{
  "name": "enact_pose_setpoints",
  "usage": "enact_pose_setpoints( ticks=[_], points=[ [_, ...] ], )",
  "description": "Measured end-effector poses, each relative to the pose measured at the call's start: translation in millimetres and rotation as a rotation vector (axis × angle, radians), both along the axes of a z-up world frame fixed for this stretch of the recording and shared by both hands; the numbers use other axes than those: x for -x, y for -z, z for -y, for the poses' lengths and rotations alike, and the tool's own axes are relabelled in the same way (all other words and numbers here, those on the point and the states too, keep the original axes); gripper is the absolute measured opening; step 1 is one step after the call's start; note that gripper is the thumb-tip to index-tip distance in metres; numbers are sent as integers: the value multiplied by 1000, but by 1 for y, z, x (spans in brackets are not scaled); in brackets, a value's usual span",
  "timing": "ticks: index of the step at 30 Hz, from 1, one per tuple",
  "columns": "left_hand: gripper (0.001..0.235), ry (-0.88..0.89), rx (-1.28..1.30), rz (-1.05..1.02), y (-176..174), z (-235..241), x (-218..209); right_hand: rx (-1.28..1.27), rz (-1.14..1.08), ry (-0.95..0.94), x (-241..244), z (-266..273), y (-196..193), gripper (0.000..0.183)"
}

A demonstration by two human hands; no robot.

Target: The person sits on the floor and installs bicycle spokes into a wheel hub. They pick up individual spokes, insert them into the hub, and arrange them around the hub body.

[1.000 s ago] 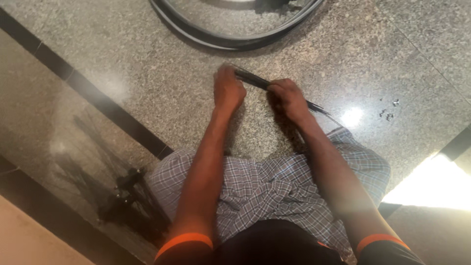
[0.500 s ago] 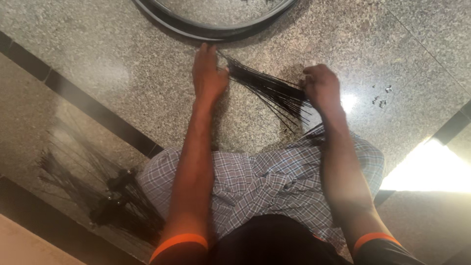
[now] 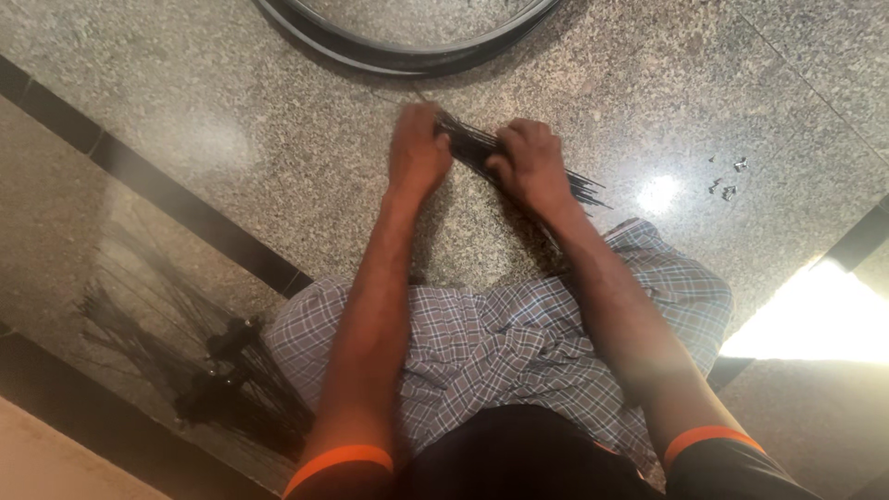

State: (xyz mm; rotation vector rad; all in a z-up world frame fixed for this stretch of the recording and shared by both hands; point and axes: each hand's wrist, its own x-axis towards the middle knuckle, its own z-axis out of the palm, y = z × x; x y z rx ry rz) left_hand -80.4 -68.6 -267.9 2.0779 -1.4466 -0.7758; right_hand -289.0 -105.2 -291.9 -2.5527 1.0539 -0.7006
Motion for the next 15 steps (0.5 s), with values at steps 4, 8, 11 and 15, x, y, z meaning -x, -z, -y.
enact_pose_setpoints(
  ticks=[4, 8, 11, 15],
  points=[
    [47, -71, 63, 117, 9, 7, -11, 166, 97, -135, -12, -14, -2, 39],
    [52, -158, 80, 317, 23, 3, -31, -72, 93, -134, -9, -12, 2, 18],
    [53, -108, 25, 293, 36, 0, -36, -160, 96, -120, -3, -4, 5, 9],
    [49, -32, -18, 204, 46, 3, -18, -122, 136, -143, 2, 0, 8, 11]
  ],
)
